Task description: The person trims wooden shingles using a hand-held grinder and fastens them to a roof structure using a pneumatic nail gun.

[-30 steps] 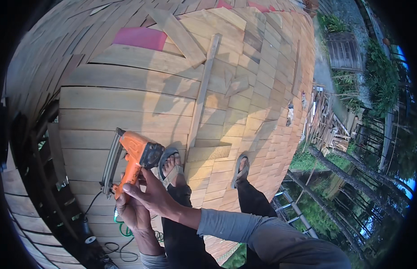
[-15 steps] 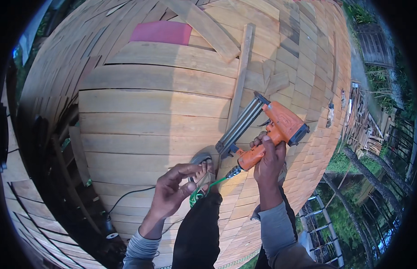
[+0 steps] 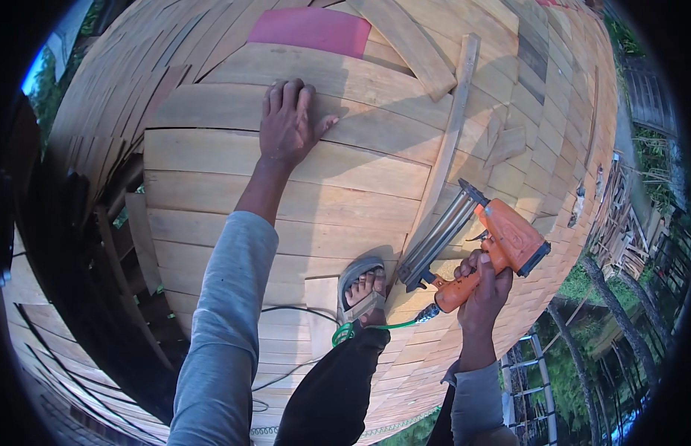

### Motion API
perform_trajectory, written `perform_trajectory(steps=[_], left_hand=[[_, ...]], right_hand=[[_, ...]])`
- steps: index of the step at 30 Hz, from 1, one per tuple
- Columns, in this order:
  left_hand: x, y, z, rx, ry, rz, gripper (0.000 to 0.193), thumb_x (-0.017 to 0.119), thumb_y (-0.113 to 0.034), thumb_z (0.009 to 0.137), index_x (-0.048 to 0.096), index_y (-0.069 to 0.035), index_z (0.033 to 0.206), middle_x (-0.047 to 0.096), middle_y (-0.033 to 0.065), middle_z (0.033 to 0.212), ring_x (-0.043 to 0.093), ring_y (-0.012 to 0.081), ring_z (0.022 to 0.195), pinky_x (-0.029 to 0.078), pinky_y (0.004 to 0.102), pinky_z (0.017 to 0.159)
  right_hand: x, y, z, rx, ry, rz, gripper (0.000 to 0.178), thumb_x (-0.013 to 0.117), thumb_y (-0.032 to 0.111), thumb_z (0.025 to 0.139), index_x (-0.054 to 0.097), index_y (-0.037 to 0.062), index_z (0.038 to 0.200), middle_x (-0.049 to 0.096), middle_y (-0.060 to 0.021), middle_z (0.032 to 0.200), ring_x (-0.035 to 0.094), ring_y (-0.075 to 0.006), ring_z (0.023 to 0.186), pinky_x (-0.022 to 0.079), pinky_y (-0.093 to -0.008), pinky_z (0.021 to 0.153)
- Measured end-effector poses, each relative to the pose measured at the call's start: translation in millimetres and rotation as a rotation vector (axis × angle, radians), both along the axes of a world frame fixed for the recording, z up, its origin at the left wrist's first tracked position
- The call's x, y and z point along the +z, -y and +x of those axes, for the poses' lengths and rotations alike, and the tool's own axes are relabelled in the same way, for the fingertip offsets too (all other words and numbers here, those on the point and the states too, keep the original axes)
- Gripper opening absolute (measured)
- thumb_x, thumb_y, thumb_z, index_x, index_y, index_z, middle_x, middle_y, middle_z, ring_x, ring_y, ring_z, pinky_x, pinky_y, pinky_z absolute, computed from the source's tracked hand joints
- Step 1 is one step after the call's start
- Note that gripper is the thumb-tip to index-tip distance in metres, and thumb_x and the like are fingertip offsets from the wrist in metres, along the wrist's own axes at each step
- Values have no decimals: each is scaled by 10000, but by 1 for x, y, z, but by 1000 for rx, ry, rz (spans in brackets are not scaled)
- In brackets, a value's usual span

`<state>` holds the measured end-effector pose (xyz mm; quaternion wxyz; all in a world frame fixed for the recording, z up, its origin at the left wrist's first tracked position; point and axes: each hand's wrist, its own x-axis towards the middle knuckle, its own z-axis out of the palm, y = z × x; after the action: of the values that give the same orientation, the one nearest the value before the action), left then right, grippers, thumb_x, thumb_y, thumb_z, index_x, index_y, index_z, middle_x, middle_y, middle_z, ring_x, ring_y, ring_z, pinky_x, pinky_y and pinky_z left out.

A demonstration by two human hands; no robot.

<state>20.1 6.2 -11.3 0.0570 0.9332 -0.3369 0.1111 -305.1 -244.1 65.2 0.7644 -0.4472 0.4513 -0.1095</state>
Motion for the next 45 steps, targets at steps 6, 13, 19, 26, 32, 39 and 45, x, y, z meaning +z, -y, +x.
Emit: perform_trajectory(steps=[6, 13, 19, 26, 32, 39, 45], left_hand=[[1, 7, 3, 11, -40, 7, 603, 758, -565, 855, 595, -82, 1178, 560, 128, 1260, 484, 367, 1232, 374, 513, 1076], [1, 1, -2, 80, -91, 27, 528, 807, -485, 841, 603, -102, 1140, 544, 127, 1288, 466, 385, 1266, 354, 534, 1105], [-3, 7, 0, 61, -69, -16, 464, 791, -447, 867, 599, -97, 1103, 547, 120, 1267, 472, 383, 1242, 358, 533, 1091], [-3, 3, 0, 73, -78, -18, 391, 765, -419, 896, 623, -82, 1035, 551, 118, 1236, 478, 379, 1231, 363, 530, 1079], [4, 9, 3, 65, -88, -65, 372, 767, -405, 888, 620, -89, 1017, 562, 117, 1209, 483, 382, 1227, 367, 534, 1076], [-3, 2, 2, 57, -97, -127, 319, 751, -365, 899, 610, -96, 995, 556, 119, 1174, 496, 382, 1210, 373, 537, 1076], [5, 5, 6, 47, -60, -166, 174, 700, -205, 896, 600, -109, 1002, 559, 112, 1156, 510, 377, 1208, 381, 537, 1089]], right_hand=[[-24, 3, 38, 113, -13, -90, 250, 643, 118, 1027, 557, 8, 1234, 580, -35, 890, 551, -113, 724, 508, -293, 670], [-50, 7, 48, 288, -157, -195, 259, 700, 148, 1015, 581, 4, 1195, 633, -31, 866, 609, -96, 677, 516, -270, 613], [-48, 3, 55, 304, -161, -191, 224, 688, 147, 1021, 585, 4, 1158, 635, -44, 866, 614, -104, 685, 518, -276, 623], [-37, -52, 120, 614, 15, -441, 179, 686, 151, 1022, 644, -10, 1089, 617, -13, 773, 559, -81, 653, 487, -283, 601], [-37, -68, 139, 666, -69, -427, 171, 672, 82, 973, 646, -38, 1092, 673, -119, 810, 633, -182, 690, 514, -360, 649], [-23, -58, 156, 643, -4, -536, 125, 667, 83, 957, 659, -38, 985, 682, -160, 806, 654, -248, 667, 515, -375, 654], [-35, -62, 184, 688, 111, -687, 136, 654, 32, 981, 664, -33, 1100, 706, -103, 923, 631, -159, 783, 512, -317, 736]])
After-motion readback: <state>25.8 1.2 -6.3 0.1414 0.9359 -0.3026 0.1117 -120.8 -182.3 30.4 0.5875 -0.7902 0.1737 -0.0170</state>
